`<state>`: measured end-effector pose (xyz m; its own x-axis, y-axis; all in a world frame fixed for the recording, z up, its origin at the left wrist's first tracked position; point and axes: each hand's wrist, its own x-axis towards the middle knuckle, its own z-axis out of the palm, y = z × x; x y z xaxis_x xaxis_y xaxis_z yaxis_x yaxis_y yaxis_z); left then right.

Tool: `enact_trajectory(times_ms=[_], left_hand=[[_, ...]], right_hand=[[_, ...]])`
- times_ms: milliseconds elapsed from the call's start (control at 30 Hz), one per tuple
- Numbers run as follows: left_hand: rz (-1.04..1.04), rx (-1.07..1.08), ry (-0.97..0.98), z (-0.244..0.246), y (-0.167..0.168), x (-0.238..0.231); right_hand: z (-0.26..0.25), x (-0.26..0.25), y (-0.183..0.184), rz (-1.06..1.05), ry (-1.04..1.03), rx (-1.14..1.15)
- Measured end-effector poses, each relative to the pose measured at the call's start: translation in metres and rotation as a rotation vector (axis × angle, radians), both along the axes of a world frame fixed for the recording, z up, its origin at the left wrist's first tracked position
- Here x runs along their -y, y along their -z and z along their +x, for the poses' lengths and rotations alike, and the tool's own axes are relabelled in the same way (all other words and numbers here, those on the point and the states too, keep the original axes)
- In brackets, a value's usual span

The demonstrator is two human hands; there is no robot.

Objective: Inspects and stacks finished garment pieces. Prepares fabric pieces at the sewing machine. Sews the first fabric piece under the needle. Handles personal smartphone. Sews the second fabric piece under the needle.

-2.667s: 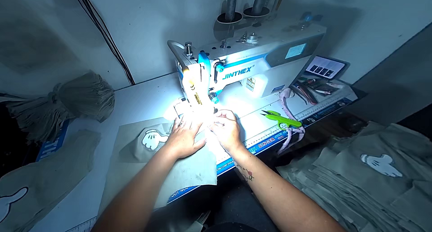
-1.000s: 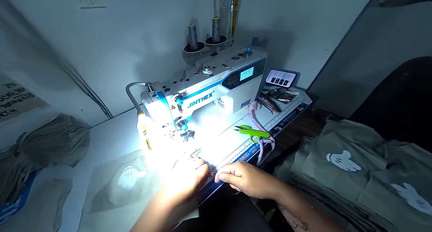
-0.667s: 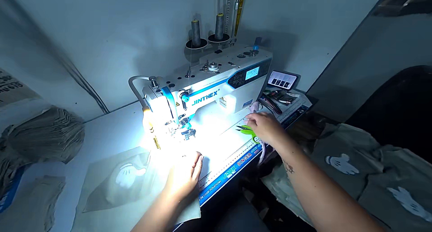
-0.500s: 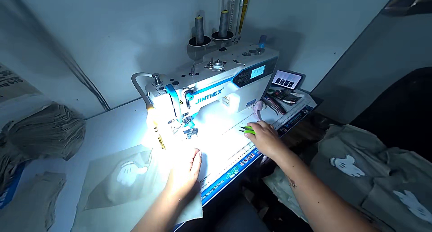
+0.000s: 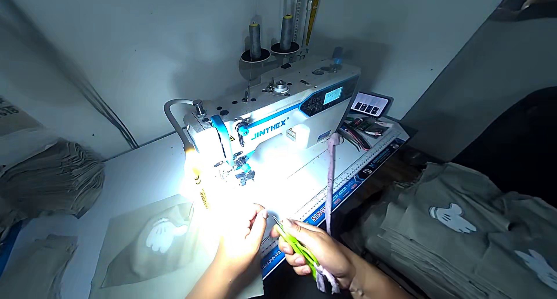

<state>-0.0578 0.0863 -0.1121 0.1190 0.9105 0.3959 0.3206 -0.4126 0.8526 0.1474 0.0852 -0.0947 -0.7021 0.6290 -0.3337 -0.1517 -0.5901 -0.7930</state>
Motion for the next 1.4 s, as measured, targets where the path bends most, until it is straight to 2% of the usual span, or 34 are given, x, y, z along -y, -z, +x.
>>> enact_trajectory(times_ms=[100,233,367,400,467,533,600,667,733,800,867,900,1033,1067,1133,1233,1400], left_hand=[[0.038,-0.006,0.052,0.001,0.002,0.0],[0.103,-0.081,0.03,-0.001,0.003,-0.001],[0.118,-0.127,-0.005,-0.003,0.003,-0.001],[0.114,-0.133,-0.007,-0.003,0.002,-0.001],[0.109,-0.137,-0.016,-0.003,0.0,0.0],[0.101,-0.121,-0.006,-0.003,-0.002,0.0],[0.095,-0.095,0.004,-0.004,-0.002,0.0],[0.109,-0.076,0.024,-0.005,-0.002,0.0],[0.116,-0.054,0.033,-0.006,-0.003,0.0],[0.122,-0.044,0.029,-0.006,-0.003,-0.001],[0.111,-0.039,0.028,-0.007,-0.003,-0.002],[0.096,-0.027,0.033,-0.007,-0.003,-0.001],[0.062,0.046,0.101,-0.007,-0.004,-0.002],[0.053,0.05,0.119,-0.007,-0.004,-0.001],[0.035,0.062,0.146,-0.008,-0.004,-0.001],[0.049,0.046,0.128,-0.01,-0.004,-0.001],[0.098,0.008,-0.012,-0.009,-0.002,-0.001]], right_hand=[[-0.008,-0.003,-0.005,-0.015,0.012,-0.032],[-0.015,-0.009,-0.013,0.073,0.071,0.022],[-0.013,-0.018,-0.015,0.203,0.365,0.123],[-0.01,-0.024,-0.013,0.285,0.439,0.215],[-0.001,-0.04,-0.007,0.565,0.539,0.545],[0.009,-0.057,0.001,0.911,0.559,0.955],[0.017,-0.075,0.01,1.167,0.513,1.218],[0.024,-0.093,0.016,1.214,0.4,1.388],[0.026,-0.101,0.017,1.214,0.358,1.458],[0.025,-0.097,0.017,1.311,0.476,1.372],[0.019,-0.084,0.018,1.457,0.591,1.121],[0.015,-0.074,0.017,1.437,0.578,0.986],[-0.003,-0.039,0.011,0.993,0.388,0.275],[-0.007,-0.035,0.011,0.918,0.375,0.182],[-0.016,-0.033,0.01,0.895,0.402,0.156],[-0.023,-0.037,0.002,0.97,0.462,0.298],[-0.024,-0.042,-0.001,1.032,0.455,0.38]])
